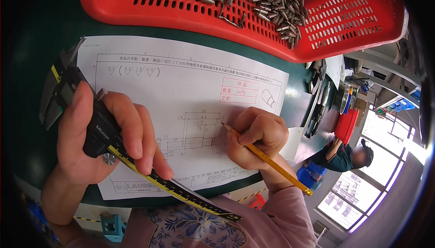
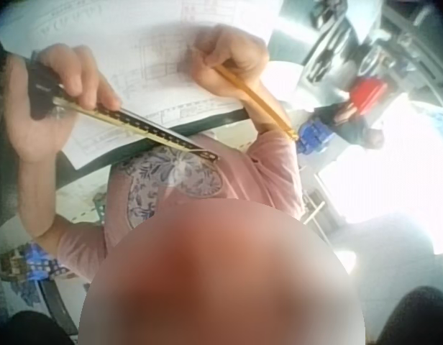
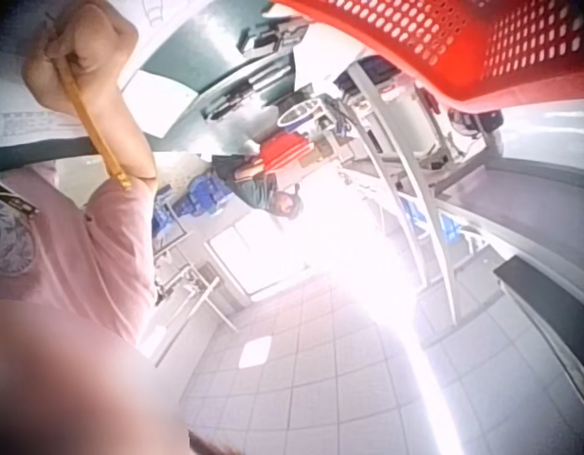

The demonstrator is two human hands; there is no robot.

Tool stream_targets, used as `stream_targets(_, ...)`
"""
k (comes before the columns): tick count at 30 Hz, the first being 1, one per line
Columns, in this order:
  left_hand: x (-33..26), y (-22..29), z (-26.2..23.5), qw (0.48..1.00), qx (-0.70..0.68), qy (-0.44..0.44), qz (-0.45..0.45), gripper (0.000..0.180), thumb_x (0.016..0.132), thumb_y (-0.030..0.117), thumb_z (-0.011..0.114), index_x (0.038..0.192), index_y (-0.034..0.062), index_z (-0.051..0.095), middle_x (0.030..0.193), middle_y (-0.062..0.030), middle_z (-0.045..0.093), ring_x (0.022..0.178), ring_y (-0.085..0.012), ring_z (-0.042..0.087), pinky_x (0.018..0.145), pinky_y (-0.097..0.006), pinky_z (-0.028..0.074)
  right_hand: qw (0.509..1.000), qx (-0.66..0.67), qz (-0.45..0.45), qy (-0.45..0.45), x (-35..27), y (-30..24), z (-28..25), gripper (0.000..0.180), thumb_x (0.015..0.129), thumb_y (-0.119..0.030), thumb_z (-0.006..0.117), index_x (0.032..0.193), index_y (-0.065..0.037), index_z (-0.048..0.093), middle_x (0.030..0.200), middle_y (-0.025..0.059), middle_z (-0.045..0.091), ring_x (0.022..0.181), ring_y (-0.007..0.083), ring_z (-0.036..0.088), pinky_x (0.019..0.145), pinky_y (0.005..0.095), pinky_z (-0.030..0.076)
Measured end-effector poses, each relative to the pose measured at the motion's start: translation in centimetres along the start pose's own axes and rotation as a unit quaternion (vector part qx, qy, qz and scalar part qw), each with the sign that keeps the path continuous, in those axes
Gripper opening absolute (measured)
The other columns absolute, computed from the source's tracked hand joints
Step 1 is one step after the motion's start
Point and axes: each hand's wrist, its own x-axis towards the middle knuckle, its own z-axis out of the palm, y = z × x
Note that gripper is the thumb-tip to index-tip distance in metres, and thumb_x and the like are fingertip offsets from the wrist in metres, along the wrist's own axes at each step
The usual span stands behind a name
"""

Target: Measuring small cylindrical hardware components using a digital caliper and recording the values on a technical drawing.

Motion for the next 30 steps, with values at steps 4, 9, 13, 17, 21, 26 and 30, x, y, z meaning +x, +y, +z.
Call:
stream_targets(4, 0.06, -0.12, -0.41, 0.998, -0.064, -0.002, -0.018, 0.070, 0.091, 0.054, 0.009, 0.070, 0.0005, 0.050, 0.065, -0.0169, 0.055, 0.060, -0.0293, 0.062, 0.063, -0.045, 0.053, 0.999, 0.001, 0.016, 0.030, 0.13, -0.16, 0.34, 0.027, 0.057, 0.010, 0.060, 0.057, -0.007, 0.038, 0.052, 0.0055, 0.045, 0.040, 0.0117, 0.041, 0.039, 0.0194, 0.032)
stream_targets(9, -0.09, 0.15, -0.23, 0.998, -0.060, 0.000, -0.017, 0.070, 0.091, 0.054, 0.009, 0.070, 0.0005, 0.050, 0.066, -0.0168, 0.055, 0.060, -0.0292, 0.061, 0.063, -0.046, 0.053, 0.999, -0.008, 0.018, 0.029, 0.27, -0.33, 0.29, 0.027, 0.056, 0.010, 0.059, 0.056, -0.007, 0.039, 0.052, 0.0054, 0.044, 0.040, 0.0118, 0.041, 0.039, 0.0194, 0.032)
stream_targets(13, 0.00, 0.03, -0.28, 0.998, -0.053, 0.007, -0.015, 0.070, 0.091, 0.054, 0.009, 0.069, 0.0007, 0.050, 0.065, -0.0163, 0.055, 0.058, -0.0278, 0.061, 0.062, -0.045, 0.054, 0.999, -0.011, 0.020, 0.027, 0.26, -0.28, 0.37, 0.027, 0.056, 0.010, 0.059, 0.056, -0.007, 0.039, 0.052, 0.0054, 0.044, 0.040, 0.0119, 0.041, 0.038, 0.0194, 0.031)
stream_targets(17, 0.06, -0.05, -0.35, 0.999, -0.049, 0.005, -0.015, 0.070, 0.091, 0.054, 0.009, 0.069, 0.0010, 0.050, 0.064, -0.0160, 0.055, 0.057, -0.0270, 0.061, 0.061, -0.045, 0.054, 0.999, -0.003, 0.017, 0.034, 0.08, -0.23, 0.19, 0.026, 0.055, 0.010, 0.058, 0.056, -0.007, 0.038, 0.052, 0.0048, 0.044, 0.040, 0.0113, 0.039, 0.038, 0.0190, 0.030)
stream_targets(21, 0.12, 0.11, -0.22, 0.999, -0.037, 0.001, -0.012, 0.068, 0.092, 0.051, 0.010, 0.069, 0.0013, 0.050, 0.064, -0.0158, 0.055, 0.058, -0.0275, 0.061, 0.061, -0.045, 0.054, 1.000, 0.002, -0.005, 0.022, -0.34, 0.14, -0.31, 0.025, 0.061, 0.007, 0.061, 0.061, -0.009, 0.042, 0.058, 0.0048, 0.050, 0.044, 0.0073, 0.042, 0.042, 0.0175, 0.032)
stream_targets(26, 0.08, 0.12, -0.20, 1.000, -0.019, -0.012, -0.012, 0.065, 0.093, 0.048, 0.011, 0.070, 0.0019, 0.050, 0.064, -0.0149, 0.055, 0.060, -0.0298, 0.061, 0.065, -0.044, 0.052, 0.999, 0.008, -0.003, 0.050, -0.34, 0.01, -0.13, 0.025, 0.061, 0.007, 0.059, 0.060, -0.009, 0.040, 0.057, 0.0036, 0.048, 0.045, 0.0078, 0.040, 0.042, 0.0185, 0.030)
stream_targets(30, 0.06, -0.05, -0.16, 1.000, -0.005, -0.015, -0.005, 0.063, 0.093, 0.046, 0.013, 0.070, 0.0024, 0.050, 0.064, -0.0134, 0.055, 0.064, -0.0307, 0.061, 0.066, -0.042, 0.051, 0.999, -0.011, -0.024, 0.045, -0.32, 0.16, -0.07, 0.026, 0.061, 0.008, 0.059, 0.059, -0.009, 0.040, 0.056, 0.0022, 0.046, 0.046, 0.0078, 0.038, 0.042, 0.0193, 0.026)
